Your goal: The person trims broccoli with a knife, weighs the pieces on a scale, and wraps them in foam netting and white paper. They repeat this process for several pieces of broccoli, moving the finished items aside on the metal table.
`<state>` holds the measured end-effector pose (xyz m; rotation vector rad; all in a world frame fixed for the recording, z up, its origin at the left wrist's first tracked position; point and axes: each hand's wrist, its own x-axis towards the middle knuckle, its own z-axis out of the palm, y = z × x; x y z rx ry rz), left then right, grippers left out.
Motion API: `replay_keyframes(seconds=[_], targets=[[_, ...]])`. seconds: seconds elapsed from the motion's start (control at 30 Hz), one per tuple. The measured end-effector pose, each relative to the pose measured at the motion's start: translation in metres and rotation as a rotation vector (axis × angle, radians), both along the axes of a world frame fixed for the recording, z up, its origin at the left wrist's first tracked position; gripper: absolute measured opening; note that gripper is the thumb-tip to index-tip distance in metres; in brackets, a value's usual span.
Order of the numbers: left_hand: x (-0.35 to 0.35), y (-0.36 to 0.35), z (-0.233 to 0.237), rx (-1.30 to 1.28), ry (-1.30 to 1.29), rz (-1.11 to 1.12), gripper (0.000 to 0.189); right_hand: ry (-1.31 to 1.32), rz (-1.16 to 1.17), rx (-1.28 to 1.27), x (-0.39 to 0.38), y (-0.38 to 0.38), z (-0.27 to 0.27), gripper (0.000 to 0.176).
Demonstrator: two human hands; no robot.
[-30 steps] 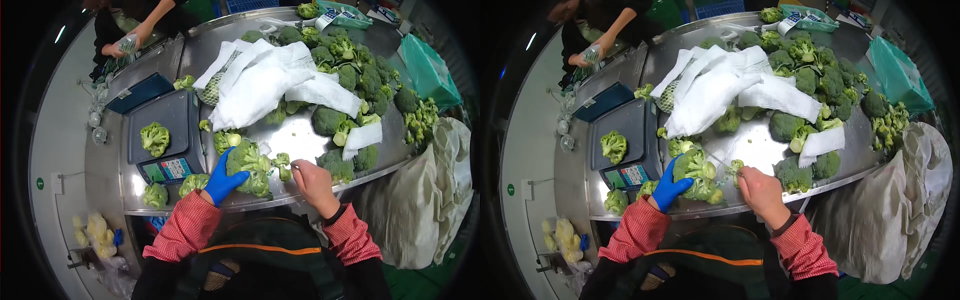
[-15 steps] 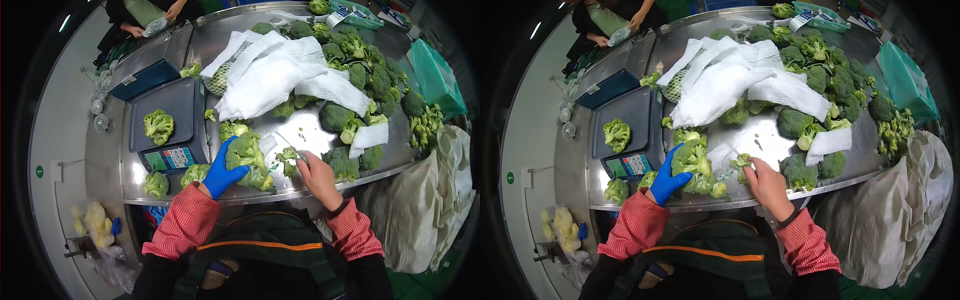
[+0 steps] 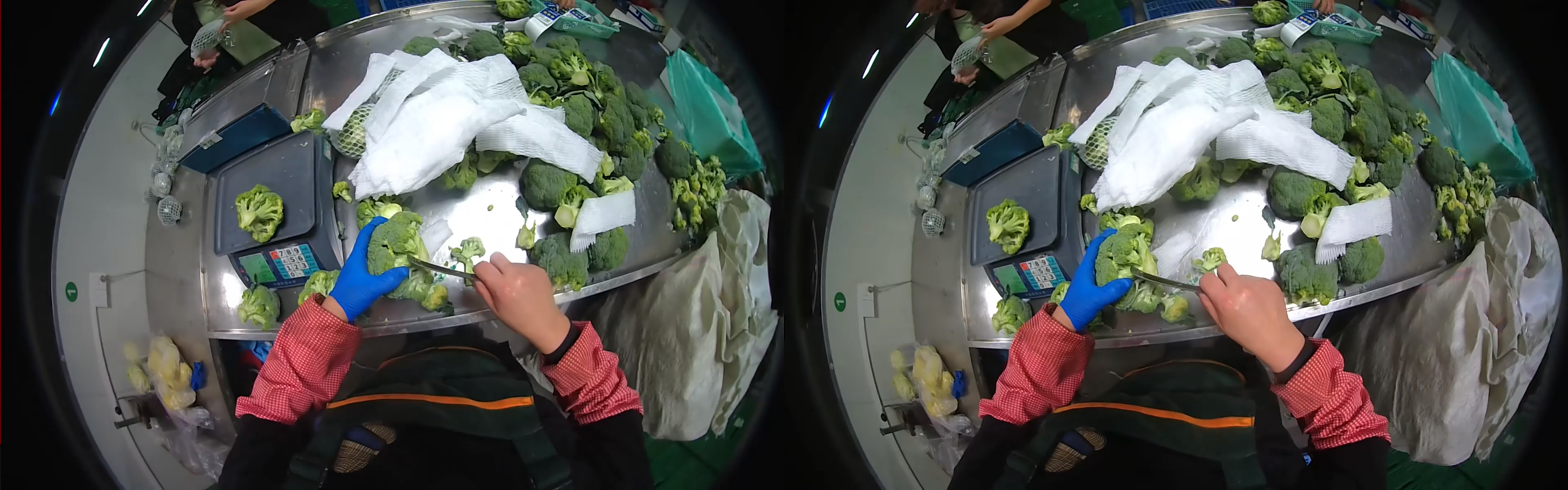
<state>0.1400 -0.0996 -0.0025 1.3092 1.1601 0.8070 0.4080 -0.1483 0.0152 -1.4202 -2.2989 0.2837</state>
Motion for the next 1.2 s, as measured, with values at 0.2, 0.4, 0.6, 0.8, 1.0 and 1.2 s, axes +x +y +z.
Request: replay_keyframes(seconds=[0.2,0.4,0.6,0.8,1.0,1.2], targets=[[0.008,-0.005,0.004,0.125,0.127,-0.028,0.087,-0.027,-0.036,0.005,-0.001,0.006,-0.005,0.012],[0.013,-0.008,-0.002,0.264,0.245,0.038,0.088,-0.05,-0.096,-0.094,0.005,0.008,-0.036,0.012],[0.008,-0.006,0.011,0.306,0.282,0.056,0.089,0.204,-0.23,-0.369,0.029,0.001,-0.056,0.021],[0.014,-0.008,-0.002,0.29,0.201,0.079,0.089,0.051,-0.07,-0.09,-0.008,0.005,-0.003,0.014],[0.012,-0.008,0.016,0.422,0.371,0.012,0.089,-0.063,-0.08,-0.103,-0.006,0.012,-0.021,0.014],[-0.012,-0.006,0.004,0.234,0.162,0.105,0.091,0.294,-0.261,-0.387,0.008,0.01,-0.043,0.022]])
